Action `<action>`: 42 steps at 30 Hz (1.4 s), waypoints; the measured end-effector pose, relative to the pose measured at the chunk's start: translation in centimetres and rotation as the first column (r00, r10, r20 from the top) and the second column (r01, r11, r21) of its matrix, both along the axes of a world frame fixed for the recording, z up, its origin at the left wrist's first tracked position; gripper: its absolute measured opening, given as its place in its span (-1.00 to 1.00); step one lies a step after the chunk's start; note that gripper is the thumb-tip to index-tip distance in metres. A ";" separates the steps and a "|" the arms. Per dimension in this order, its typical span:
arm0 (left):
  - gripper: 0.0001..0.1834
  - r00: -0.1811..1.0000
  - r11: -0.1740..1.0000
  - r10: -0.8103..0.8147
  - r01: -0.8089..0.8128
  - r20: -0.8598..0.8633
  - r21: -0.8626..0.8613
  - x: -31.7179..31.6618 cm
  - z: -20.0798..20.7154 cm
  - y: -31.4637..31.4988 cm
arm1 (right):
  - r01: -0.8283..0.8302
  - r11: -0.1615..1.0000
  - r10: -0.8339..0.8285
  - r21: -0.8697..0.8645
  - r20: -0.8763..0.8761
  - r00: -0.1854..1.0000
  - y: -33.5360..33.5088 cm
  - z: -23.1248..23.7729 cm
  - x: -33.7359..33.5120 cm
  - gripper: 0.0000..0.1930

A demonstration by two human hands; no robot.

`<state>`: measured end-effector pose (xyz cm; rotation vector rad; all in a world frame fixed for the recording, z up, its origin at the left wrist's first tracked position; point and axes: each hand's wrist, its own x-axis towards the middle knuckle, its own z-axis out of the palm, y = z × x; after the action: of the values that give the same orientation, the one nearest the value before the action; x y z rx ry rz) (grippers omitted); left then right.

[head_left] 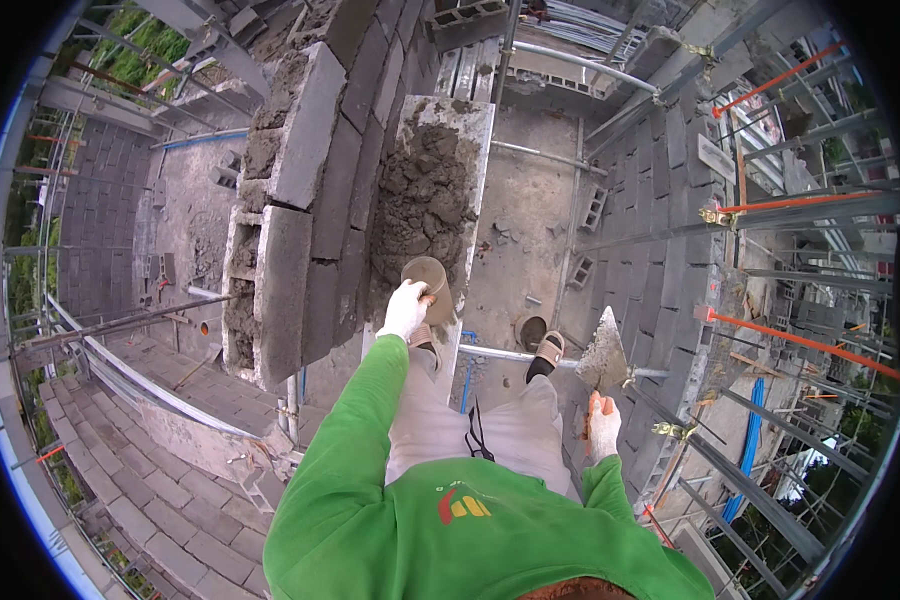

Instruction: The person places concrete blocks onto a partially built wall and applies mortar between them using a trowel. They repeatedly scoop mortar from a bucket, spread it along the block joints, and adjust block positions to align the wall.

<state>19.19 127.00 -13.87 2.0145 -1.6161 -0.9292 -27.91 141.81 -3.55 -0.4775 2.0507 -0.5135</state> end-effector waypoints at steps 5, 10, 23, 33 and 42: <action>-0.68 0.978 0.974 -0.127 0.092 0.163 0.208 0.9 -5.3 -0.7 | -0.283 0.946 0.266 0.156 0.126 0.956 -2.9 -5.3 -0.4 -0.76; -0.61 0.947 0.829 -0.292 0.181 0.133 0.529 3.1 -9.7 -5.4 | -0.457 0.872 0.439 0.174 0.136 0.888 -4.6 -8.8 1.4 -0.82; -0.64 0.938 0.934 -0.277 0.211 0.209 0.288 6.1 -14.2 -9.7 | -0.747 0.656 0.748 0.107 0.040 0.663 -10.9 -24.6 9.5 -0.81; -0.69 0.968 0.994 -0.058 0.033 0.245 0.107 4.4 -13.1 -5.5 | -0.780 0.619 0.785 0.092 -0.045 0.618 -30.1 -39.9 24.6 -0.70; -0.75 0.979 0.985 -0.016 -0.019 0.203 0.169 5.3 -14.3 -1.2 | -0.971 0.238 0.918 0.018 -0.330 0.219 -31.5 -46.5 39.3 -0.74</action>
<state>24.54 125.84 -28.18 2.2928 -1.6904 -0.9127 11.40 110.33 -50.02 -1.8963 1.4790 0.1790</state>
